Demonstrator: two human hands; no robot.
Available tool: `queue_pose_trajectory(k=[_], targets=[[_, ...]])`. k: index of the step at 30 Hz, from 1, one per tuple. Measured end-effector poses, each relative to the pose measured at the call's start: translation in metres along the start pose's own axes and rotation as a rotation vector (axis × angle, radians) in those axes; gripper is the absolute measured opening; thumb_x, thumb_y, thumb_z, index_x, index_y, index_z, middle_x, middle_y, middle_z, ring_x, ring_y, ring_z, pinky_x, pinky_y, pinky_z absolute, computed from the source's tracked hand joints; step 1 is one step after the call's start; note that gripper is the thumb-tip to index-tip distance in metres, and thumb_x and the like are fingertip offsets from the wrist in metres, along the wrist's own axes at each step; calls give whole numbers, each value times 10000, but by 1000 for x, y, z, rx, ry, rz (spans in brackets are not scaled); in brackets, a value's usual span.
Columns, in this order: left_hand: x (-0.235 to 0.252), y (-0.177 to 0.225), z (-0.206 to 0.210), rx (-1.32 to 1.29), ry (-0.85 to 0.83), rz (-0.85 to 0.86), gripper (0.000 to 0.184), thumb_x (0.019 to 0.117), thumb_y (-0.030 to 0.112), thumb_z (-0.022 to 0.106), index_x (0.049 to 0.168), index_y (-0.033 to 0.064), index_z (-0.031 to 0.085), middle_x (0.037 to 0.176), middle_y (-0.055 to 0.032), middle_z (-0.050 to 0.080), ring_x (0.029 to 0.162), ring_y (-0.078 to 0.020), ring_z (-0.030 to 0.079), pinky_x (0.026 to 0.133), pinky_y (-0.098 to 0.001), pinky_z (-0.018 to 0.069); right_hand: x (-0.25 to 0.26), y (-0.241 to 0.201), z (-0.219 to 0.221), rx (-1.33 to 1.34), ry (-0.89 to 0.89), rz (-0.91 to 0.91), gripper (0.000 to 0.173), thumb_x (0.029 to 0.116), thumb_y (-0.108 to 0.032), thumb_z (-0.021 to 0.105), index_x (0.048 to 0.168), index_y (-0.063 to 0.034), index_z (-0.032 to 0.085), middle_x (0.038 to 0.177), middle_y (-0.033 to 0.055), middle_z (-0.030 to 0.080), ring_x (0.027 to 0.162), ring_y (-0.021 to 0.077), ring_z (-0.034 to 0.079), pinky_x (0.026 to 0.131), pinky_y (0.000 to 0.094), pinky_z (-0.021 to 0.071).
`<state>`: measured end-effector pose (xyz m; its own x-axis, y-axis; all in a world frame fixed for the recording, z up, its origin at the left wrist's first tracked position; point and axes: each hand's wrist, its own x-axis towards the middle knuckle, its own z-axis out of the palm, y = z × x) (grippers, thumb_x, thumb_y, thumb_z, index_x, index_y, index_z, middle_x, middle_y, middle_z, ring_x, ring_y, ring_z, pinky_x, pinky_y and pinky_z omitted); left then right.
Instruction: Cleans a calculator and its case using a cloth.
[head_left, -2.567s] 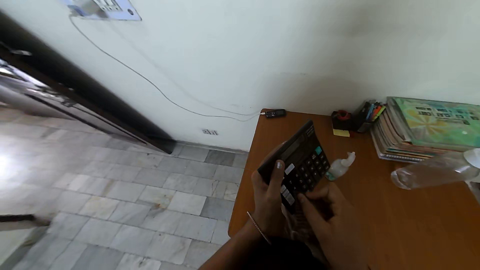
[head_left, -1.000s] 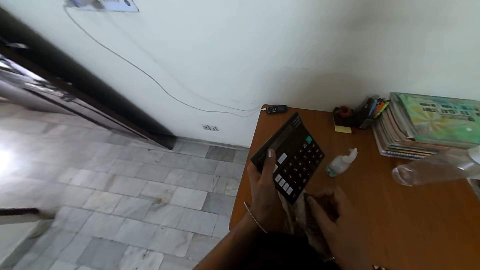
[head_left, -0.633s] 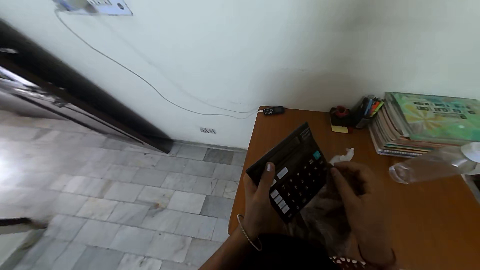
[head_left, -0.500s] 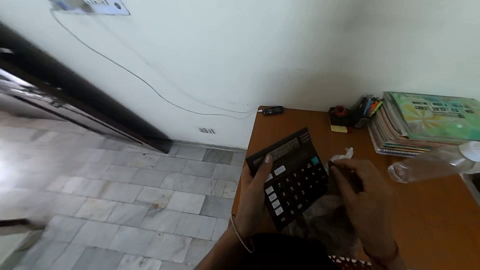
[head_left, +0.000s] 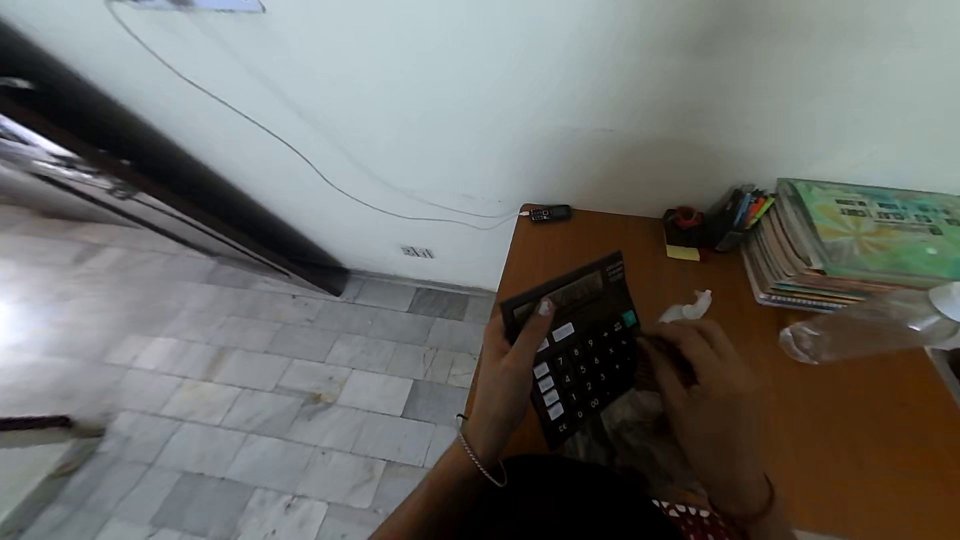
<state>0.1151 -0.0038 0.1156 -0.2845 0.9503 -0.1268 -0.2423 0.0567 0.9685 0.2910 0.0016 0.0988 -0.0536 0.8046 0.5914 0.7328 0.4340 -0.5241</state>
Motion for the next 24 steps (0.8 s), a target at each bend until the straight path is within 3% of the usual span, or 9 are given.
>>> queue_pose_trajectory(k=[7,10,13,16,18,24], targets=[[0,-5,-1,14,-23,35,242,1029,165,465,987,184,703,820,66,733,731,-21,699,682,-209,594,-2,-13,3,124,-50,144,163,891,-168,675,962,-46,754,906,67,680,748,48,625,651,139,499],[0,-3,0,-11,-3,-25,223,1040,176,462,1026,166,685,851,52,734,763,-33,703,701,-220,594,-5,-19,1,208,-140,185,187,847,-136,641,980,-44,735,920,66,670,730,51,608,631,157,492],[2,1,-1,-79,6,-135,222,1060,203,450,1084,153,665,882,15,734,776,-62,711,695,-239,602,-12,-26,-4,250,-235,213,198,827,-107,622,989,-46,719,960,74,688,792,65,649,676,178,529],[1,3,0,-146,7,-189,229,1074,213,440,1105,148,658,875,-1,743,754,-74,722,677,-252,616,-17,-28,-6,225,-191,229,178,822,-97,633,962,-39,726,960,83,690,814,54,650,706,151,523],[-1,0,0,-148,-7,-133,225,1065,204,451,1087,154,669,878,10,746,763,-65,721,690,-246,614,-17,-29,-6,179,-142,203,160,817,-85,637,931,-39,740,961,99,689,804,58,646,692,139,513],[-7,-10,3,56,-73,237,241,982,150,503,941,272,707,806,152,719,724,49,672,672,-161,573,-14,-31,-2,10,-37,50,141,832,-47,644,906,-19,761,929,165,658,757,145,645,649,169,518]])
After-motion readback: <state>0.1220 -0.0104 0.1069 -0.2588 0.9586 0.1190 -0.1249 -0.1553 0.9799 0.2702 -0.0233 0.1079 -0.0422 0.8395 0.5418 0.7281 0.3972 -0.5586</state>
